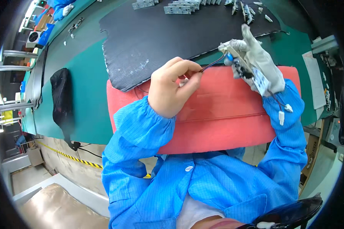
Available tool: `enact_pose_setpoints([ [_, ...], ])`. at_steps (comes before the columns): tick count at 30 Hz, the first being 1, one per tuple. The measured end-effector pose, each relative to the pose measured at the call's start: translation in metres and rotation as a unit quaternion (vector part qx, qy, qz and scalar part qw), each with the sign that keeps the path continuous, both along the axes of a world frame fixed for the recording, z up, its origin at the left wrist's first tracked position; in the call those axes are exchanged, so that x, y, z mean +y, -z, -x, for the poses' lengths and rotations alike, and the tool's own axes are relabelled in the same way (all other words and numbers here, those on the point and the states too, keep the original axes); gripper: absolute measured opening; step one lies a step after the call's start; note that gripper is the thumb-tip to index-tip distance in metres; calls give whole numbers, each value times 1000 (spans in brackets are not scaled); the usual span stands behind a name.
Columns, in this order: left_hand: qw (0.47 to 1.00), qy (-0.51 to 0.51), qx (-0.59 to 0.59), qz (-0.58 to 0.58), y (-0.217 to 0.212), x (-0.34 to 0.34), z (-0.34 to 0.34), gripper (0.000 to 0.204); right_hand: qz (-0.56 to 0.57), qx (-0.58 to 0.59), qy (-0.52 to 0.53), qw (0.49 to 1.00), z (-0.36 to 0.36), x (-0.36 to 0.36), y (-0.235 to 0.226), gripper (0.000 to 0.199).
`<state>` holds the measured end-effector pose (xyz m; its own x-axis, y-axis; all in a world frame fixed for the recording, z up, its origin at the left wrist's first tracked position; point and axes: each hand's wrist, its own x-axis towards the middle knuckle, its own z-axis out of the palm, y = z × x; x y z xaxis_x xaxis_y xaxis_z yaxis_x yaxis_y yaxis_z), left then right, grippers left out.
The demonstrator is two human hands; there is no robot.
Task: Testing LED light boards by manually connecting them to a power source on a production line.
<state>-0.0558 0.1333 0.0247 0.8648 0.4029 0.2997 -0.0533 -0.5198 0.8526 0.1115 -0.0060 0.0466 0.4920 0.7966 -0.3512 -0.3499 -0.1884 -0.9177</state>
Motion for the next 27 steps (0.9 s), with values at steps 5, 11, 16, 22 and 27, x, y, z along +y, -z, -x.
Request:
enact_pose_setpoints([
  [5, 995, -44, -22, 86, 8, 6, 11, 9, -25, -108, -134, 985, 8, -6, -12, 51],
  [11, 989, -60, -59, 124, 18, 10, 18, 10, -19, -229, -87, 969, 21, -12, -19, 40],
  [16, 998, -50, -26, 27, 10, 9, 31, 13, -116, -820, -141, 543, -25, -38, 6, 36],
  [22, 984, -20, -101, -144, 18, 18, 23, 14, -20, -319, -106, 942, 3, -18, -20, 29],
  [27, 979, -22, -104, -175, 19, 21, 27, 17, 39, -255, -56, 965, -2, -8, 10, 38],
])
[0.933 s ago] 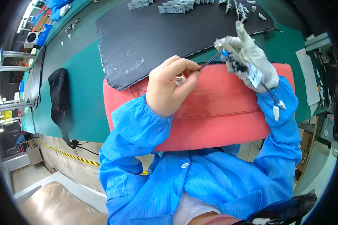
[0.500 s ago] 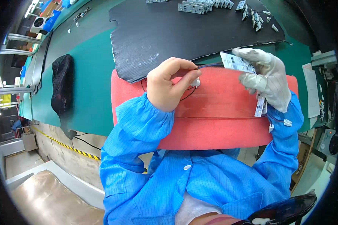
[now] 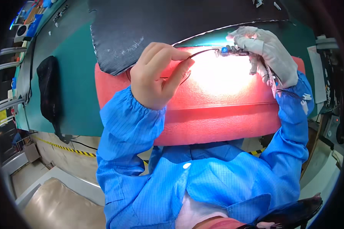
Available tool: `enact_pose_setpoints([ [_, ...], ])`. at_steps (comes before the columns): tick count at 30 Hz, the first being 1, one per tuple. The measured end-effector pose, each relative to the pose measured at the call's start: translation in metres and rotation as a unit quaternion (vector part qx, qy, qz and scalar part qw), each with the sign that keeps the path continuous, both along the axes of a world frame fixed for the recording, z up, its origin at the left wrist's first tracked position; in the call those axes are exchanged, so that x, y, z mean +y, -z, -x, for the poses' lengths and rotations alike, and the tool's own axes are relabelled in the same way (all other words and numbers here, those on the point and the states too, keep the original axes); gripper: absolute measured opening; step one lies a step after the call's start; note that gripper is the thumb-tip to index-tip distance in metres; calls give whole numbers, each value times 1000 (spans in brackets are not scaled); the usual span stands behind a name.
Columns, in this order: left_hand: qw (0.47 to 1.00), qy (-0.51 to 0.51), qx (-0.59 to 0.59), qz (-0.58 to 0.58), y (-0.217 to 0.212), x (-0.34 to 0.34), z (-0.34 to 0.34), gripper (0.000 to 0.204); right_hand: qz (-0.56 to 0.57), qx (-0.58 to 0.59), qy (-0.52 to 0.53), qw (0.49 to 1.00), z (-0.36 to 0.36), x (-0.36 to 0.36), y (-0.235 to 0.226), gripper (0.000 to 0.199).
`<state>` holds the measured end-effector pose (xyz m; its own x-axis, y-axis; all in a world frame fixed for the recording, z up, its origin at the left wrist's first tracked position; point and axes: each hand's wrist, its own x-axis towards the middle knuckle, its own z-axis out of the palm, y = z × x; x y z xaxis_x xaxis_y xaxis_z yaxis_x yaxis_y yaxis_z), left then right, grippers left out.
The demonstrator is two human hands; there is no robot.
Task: Testing LED light boards by manually connecting them to a power source on a production line.
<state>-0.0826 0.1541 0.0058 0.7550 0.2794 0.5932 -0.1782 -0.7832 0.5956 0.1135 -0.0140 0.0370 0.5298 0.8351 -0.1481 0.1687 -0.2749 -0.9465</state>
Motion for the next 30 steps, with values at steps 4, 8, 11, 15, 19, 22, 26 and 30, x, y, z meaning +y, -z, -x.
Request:
enact_pose_setpoints([
  [4, 1000, -3, 5, 13, 1, -2, 0, 17, 47, 29, -50, 997, 3, 2, 3, 40],
  [8, 1000, 9, 2, 20, 1, -1, 0, 17, 69, 72, 8, 995, 5, 4, -5, 41],
  [11, 1000, 11, 5, 26, -1, -2, 1, 17, 67, 80, 14, 994, 8, 4, -6, 40],
  [15, 999, 13, 0, 38, 1, -1, 0, 15, 15, 53, 24, 998, 8, 4, -3, 41],
  [19, 998, 15, -6, 56, 0, 1, -1, 15, -33, -52, -2, 998, 3, 0, 4, 53],
  [22, 998, -17, 46, 36, -6, -2, -1, 19, -1, -55, -20, 998, -3, -3, 6, 60],
  [26, 987, 32, 78, 136, -2, 4, -12, 16, 95, 53, -5, 994, -10, -9, -21, 69],
  [30, 947, -60, -8, 317, -12, 71, -17, 17, -120, 98, 260, 953, 5, 5, -24, 41],
])
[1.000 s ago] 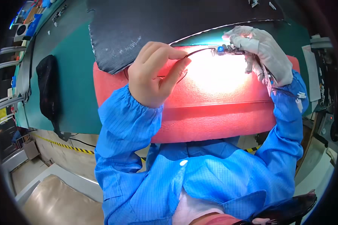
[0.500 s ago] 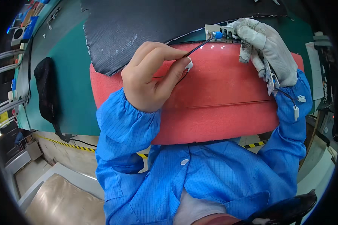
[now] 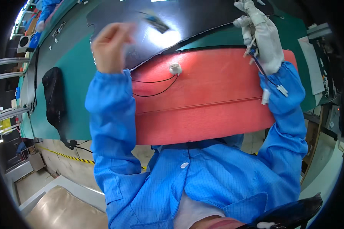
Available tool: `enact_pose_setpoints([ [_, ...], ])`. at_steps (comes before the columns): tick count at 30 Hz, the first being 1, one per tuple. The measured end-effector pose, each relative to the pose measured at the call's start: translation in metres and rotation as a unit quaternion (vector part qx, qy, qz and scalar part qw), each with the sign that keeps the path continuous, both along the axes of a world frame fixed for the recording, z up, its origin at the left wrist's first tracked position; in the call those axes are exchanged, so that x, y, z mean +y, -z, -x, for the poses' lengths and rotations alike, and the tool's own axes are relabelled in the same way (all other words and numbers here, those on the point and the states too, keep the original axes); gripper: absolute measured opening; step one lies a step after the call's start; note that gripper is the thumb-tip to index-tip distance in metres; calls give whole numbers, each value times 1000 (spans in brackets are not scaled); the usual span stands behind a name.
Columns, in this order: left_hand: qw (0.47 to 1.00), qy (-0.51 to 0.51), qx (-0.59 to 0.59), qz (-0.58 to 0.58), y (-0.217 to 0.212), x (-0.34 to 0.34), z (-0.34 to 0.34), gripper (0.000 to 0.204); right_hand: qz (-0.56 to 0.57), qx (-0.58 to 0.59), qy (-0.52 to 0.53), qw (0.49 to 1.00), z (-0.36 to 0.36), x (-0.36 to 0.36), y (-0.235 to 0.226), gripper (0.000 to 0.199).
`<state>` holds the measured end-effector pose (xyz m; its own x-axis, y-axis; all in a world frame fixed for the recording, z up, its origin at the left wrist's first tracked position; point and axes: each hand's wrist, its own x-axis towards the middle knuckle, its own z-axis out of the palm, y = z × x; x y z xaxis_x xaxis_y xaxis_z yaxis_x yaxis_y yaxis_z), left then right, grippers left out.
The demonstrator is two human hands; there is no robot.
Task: Testing LED light boards by manually connecting them to a power source on a production line.
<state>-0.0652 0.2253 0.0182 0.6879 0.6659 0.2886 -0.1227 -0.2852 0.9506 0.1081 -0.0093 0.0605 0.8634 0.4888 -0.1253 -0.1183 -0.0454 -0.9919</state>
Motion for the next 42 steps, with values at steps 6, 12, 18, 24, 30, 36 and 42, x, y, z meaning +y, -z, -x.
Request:
enact_pose_setpoints([
  [6, 993, -54, -85, 64, -18, -48, -25, 16, -63, -108, 119, 985, -14, -2, 15, 30],
  [12, 892, 131, 57, -428, -14, -160, -49, 20, -63, -141, 121, 981, -6, 3, 14, 26],
  [18, 970, 137, 53, -191, -15, -151, -56, 20, -126, -46, 23, 991, -3, -2, 15, 40],
  [24, 976, 163, 141, -1, -32, -117, -32, 15, -11, 138, -263, 955, 5, -4, 16, 68],
  [30, 983, 150, 107, 3, -22, -83, -16, 13, 54, 49, -370, 926, 9, -3, 7, 53],
  [36, 977, 183, 74, -79, -10, -76, -13, 12, 50, -106, -225, 967, 23, 6, 24, 58],
  [42, 964, 66, 18, -256, -6, -73, -11, 12, 36, -42, -302, 952, 15, 2, 17, 40],
])
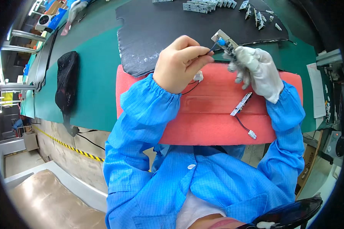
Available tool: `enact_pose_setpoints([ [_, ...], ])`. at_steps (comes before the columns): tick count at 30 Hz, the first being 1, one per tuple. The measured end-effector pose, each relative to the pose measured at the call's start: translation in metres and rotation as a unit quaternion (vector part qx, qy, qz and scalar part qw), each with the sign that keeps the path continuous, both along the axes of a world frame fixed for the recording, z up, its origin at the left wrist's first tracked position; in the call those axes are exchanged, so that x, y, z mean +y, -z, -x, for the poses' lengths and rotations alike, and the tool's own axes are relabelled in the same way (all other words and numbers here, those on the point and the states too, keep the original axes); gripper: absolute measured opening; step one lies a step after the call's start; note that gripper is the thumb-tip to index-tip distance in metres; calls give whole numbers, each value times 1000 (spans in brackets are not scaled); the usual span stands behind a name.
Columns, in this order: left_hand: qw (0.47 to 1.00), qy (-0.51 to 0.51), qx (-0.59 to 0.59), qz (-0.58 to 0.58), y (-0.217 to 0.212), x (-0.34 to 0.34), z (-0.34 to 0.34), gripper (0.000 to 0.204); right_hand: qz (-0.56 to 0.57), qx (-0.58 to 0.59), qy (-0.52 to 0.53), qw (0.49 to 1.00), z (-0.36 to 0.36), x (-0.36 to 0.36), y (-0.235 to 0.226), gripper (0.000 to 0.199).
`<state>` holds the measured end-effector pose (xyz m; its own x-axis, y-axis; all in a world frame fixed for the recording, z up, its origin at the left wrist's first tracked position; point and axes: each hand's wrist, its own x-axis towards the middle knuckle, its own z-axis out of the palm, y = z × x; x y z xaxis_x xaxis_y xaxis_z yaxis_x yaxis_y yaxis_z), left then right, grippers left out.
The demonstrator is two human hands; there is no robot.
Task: Testing LED light boards by manually connecting them to a power source on a production line.
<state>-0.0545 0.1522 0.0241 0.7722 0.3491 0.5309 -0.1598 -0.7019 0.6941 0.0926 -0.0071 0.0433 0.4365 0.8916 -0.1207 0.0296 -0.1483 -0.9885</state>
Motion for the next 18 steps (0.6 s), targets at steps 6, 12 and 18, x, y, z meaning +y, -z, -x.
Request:
enact_pose_setpoints([
  [6, 997, 19, 47, 55, 1, 7, 14, 14, 9, 72, 28, 997, -6, -6, -3, 45],
  [12, 955, 39, 47, 289, 11, -3, 12, 16, -109, -117, 46, 986, -13, -12, -2, 34],
  [18, 961, 22, 49, 271, 11, -3, 20, 18, -146, -174, 44, 973, -13, -18, -4, 33],
])
